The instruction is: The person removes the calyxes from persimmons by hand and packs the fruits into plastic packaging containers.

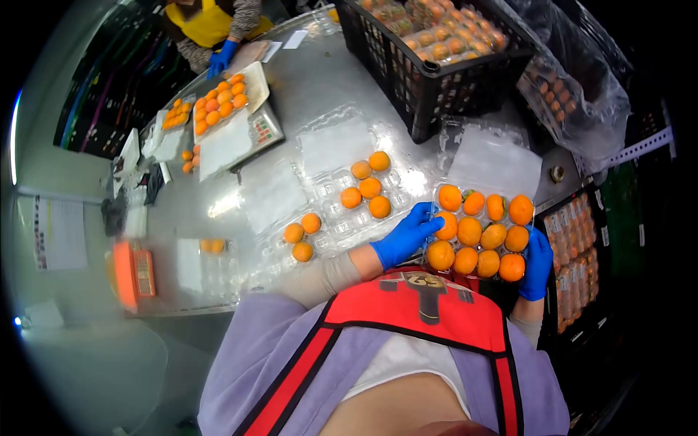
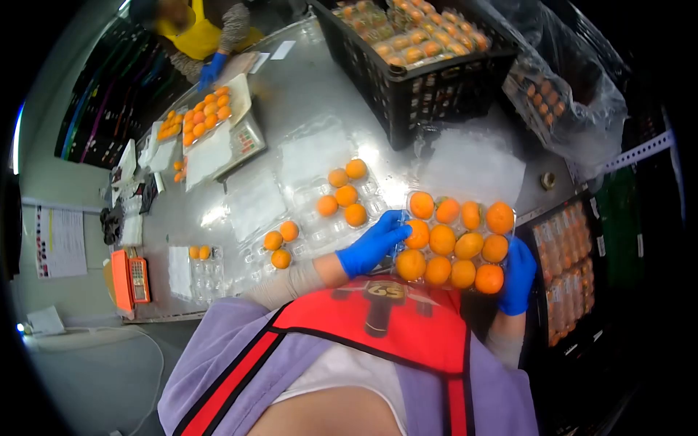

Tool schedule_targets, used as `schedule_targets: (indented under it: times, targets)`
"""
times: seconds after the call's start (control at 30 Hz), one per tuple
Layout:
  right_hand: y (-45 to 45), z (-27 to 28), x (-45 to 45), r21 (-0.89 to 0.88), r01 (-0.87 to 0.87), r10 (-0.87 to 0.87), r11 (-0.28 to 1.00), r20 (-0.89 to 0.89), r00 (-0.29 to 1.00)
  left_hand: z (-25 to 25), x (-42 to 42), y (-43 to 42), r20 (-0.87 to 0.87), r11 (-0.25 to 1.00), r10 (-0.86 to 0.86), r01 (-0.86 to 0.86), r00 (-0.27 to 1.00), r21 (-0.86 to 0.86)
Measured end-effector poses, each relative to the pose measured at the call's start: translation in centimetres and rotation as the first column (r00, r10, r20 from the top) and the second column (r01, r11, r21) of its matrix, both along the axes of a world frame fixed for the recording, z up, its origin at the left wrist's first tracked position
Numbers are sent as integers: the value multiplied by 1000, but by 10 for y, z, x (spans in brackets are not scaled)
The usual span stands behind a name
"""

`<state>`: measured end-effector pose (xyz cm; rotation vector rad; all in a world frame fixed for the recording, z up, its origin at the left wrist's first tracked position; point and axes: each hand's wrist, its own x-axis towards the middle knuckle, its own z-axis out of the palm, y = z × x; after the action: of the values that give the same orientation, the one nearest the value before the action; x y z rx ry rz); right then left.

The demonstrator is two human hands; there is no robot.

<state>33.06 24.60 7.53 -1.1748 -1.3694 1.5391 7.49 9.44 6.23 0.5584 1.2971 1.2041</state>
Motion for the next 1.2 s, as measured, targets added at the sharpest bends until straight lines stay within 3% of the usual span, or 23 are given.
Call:
schedule_targets:
  times: [0.1,0.13,0.17,0.23,0.3,0.4,0.5,0.57,0.7,0.77,0.83,0.9,1.07,1.17,1.2]
  targets:
    - [-13,34,-6,-30,-16,15,999,-48,999,16,2,-2,75,996,34,-40,997,77]
    - [-10,32,1,113,-91,91,989,2,996,21,3,-3,131,996,32,-43,991,79]
    - [-13,38,2,131,-95,97,987,-5,995,21,4,-2,123,994,35,-48,992,98]
    - [-20,55,1,40,-88,90,995,-51,995,30,6,-2,127,950,16,-55,992,307]
    - [-22,60,3,91,-71,73,993,-28,997,45,6,-8,154,952,-5,-42,988,303]
    - [-30,79,4,47,-102,107,994,-130,986,58,7,-16,173,947,5,-60,985,316]
    - [-34,95,0,216,-180,189,960,-23,982,57,6,-22,154,941,9,-60,988,333]
    - [-40,105,-8,155,-202,224,967,-142,964,63,8,-32,181,936,108,-162,977,313]
    - [-41,107,-32,132,-223,243,966,-161,957,66,5,-55,224,903,226,-290,948,318]
    - [-39,108,-52,81,-317,326,945,-151,933,76,2,-71,410,892,274,-390,870,230]
    - [-33,98,-75,74,-344,352,936,-140,926,79,-3,-85,466,874,344,-459,815,158]
    - [-30,89,-104,64,-460,464,886,-119,878,76,-13,-98,708,873,244,-469,662,138]
    - [-20,65,-174,-1,-614,613,790,-35,789,76,-41,-116,588,765,475,-637,655,92]
    - [-7,38,-211,-61,-670,667,740,-70,742,30,-77,-113,633,723,484,-683,604,99]
    - [-3,32,-222,-102,-705,695,702,-115,709,25,-88,-112,573,698,553,-712,605,78]
